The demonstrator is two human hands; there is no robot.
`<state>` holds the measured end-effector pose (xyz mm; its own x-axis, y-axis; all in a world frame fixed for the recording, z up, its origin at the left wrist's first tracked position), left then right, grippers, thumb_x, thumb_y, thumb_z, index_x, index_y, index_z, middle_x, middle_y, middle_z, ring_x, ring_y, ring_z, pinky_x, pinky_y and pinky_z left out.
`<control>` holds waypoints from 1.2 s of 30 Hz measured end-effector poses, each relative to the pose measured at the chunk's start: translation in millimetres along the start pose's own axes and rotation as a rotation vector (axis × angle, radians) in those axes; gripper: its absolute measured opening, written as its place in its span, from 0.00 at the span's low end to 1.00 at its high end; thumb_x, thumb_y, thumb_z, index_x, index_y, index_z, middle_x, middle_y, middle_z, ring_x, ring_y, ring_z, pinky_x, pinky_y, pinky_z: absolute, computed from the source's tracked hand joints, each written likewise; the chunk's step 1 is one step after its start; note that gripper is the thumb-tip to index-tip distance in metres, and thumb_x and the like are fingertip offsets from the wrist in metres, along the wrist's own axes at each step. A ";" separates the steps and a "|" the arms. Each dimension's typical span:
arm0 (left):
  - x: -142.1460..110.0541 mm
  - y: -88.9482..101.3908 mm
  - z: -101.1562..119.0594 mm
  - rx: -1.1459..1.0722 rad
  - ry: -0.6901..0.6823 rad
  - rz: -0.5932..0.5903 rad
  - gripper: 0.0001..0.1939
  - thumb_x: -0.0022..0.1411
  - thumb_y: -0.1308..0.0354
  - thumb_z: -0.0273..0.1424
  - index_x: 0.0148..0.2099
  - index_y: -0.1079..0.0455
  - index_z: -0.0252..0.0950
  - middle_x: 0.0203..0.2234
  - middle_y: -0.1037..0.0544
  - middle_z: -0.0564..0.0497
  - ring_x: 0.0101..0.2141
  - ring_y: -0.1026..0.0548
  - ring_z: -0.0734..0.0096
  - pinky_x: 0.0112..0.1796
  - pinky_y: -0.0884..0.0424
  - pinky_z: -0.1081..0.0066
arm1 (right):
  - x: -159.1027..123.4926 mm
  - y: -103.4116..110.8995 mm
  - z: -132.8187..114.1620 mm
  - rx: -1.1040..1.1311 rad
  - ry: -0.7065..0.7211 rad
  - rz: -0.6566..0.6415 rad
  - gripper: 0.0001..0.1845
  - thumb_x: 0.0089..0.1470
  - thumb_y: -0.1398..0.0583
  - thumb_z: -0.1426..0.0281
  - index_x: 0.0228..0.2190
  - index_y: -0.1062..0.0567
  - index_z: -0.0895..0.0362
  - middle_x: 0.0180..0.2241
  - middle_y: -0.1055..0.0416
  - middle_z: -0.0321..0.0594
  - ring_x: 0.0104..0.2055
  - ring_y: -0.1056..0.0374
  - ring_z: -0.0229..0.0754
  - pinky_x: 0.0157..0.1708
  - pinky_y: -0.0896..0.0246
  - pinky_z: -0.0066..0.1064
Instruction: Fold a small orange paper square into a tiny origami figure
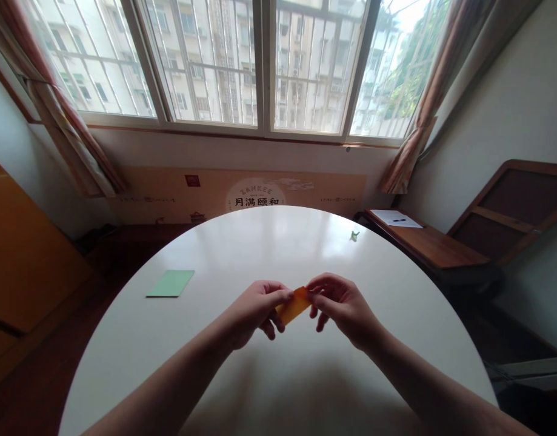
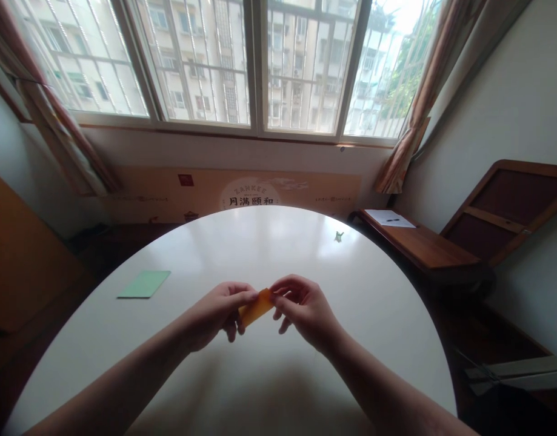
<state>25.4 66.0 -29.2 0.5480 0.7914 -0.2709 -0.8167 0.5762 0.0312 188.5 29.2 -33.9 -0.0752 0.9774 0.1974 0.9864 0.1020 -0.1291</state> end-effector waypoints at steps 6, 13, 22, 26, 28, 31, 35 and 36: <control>-1.8 -0.1 1.6 -0.057 0.020 -0.030 0.20 0.53 0.35 0.47 0.35 0.28 0.33 0.20 0.27 0.53 0.17 0.30 0.77 0.13 0.40 0.80 | -3.2 -3.6 -5.5 -0.003 0.073 -0.067 0.08 0.51 0.30 0.67 0.34 0.19 0.57 0.32 0.26 0.40 0.34 0.26 0.43 0.18 0.26 0.26; -2.3 2.5 2.5 -0.065 0.003 -0.066 0.22 0.53 0.35 0.49 0.31 0.28 0.33 0.19 0.27 0.53 0.16 0.32 0.79 0.13 0.44 0.81 | -8.6 -10.2 -13.1 -0.112 0.188 -0.159 0.03 0.54 0.31 0.69 0.32 0.17 0.56 0.37 0.28 0.42 0.32 0.26 0.40 0.24 0.22 0.29; -4.0 4.2 7.7 0.025 -0.025 -0.047 0.20 0.51 0.32 0.46 0.33 0.24 0.32 0.22 0.23 0.51 0.17 0.29 0.77 0.13 0.46 0.79 | -9.7 -10.3 -13.6 -0.265 0.235 -0.154 0.05 0.54 0.31 0.67 0.32 0.17 0.56 0.37 0.27 0.43 0.33 0.26 0.42 0.24 0.21 0.32; -4.5 4.8 8.1 0.067 -0.040 -0.041 0.18 0.52 0.33 0.44 0.34 0.24 0.32 0.21 0.24 0.51 0.17 0.29 0.77 0.13 0.47 0.80 | -7.8 -7.5 -10.1 -0.161 0.146 -0.144 0.10 0.57 0.33 0.63 0.34 0.18 0.58 0.37 0.27 0.43 0.33 0.27 0.41 0.23 0.23 0.29; -4.7 5.3 8.1 0.086 -0.046 -0.038 0.17 0.53 0.34 0.43 0.34 0.24 0.32 0.20 0.24 0.52 0.17 0.29 0.78 0.14 0.48 0.80 | -6.5 -4.9 -6.2 -0.113 0.065 -0.108 0.13 0.58 0.34 0.60 0.34 0.20 0.59 0.33 0.27 0.42 0.33 0.27 0.41 0.22 0.24 0.28; -4.4 6.2 8.0 0.109 -0.053 -0.035 0.16 0.55 0.34 0.42 0.35 0.24 0.32 0.20 0.24 0.52 0.17 0.29 0.77 0.14 0.48 0.80 | -5.9 -5.2 -0.2 -0.093 -0.051 -0.116 0.15 0.57 0.33 0.59 0.34 0.24 0.59 0.28 0.27 0.38 0.28 0.27 0.40 0.19 0.26 0.27; -3.9 5.9 7.5 0.132 -0.054 -0.056 0.16 0.55 0.35 0.42 0.35 0.23 0.32 0.26 0.20 0.48 0.19 0.27 0.76 0.15 0.45 0.79 | -7.2 -10.3 6.4 -0.037 -0.185 -0.206 0.16 0.56 0.32 0.59 0.36 0.27 0.59 0.27 0.26 0.36 0.23 0.27 0.38 0.17 0.29 0.26; -3.8 5.5 7.3 0.134 -0.051 -0.064 0.15 0.55 0.35 0.41 0.35 0.23 0.32 0.27 0.19 0.47 0.19 0.27 0.76 0.15 0.45 0.79 | -7.6 -11.4 8.0 -0.024 -0.216 -0.226 0.17 0.55 0.32 0.59 0.36 0.27 0.58 0.28 0.26 0.36 0.23 0.27 0.38 0.17 0.29 0.25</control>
<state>20.1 67.6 -21.0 0.6091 0.7596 -0.2278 -0.7504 0.6450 0.1445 176.7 22.1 -41.7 -0.3197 0.9475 0.0067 0.9441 0.3192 -0.0823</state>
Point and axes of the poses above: each hand's wrist, its own x-axis towards the middle knuckle, its own y-axis out of the back of the hand, z = x × y, the point moved 5 cm from there along x, towards the middle knuckle
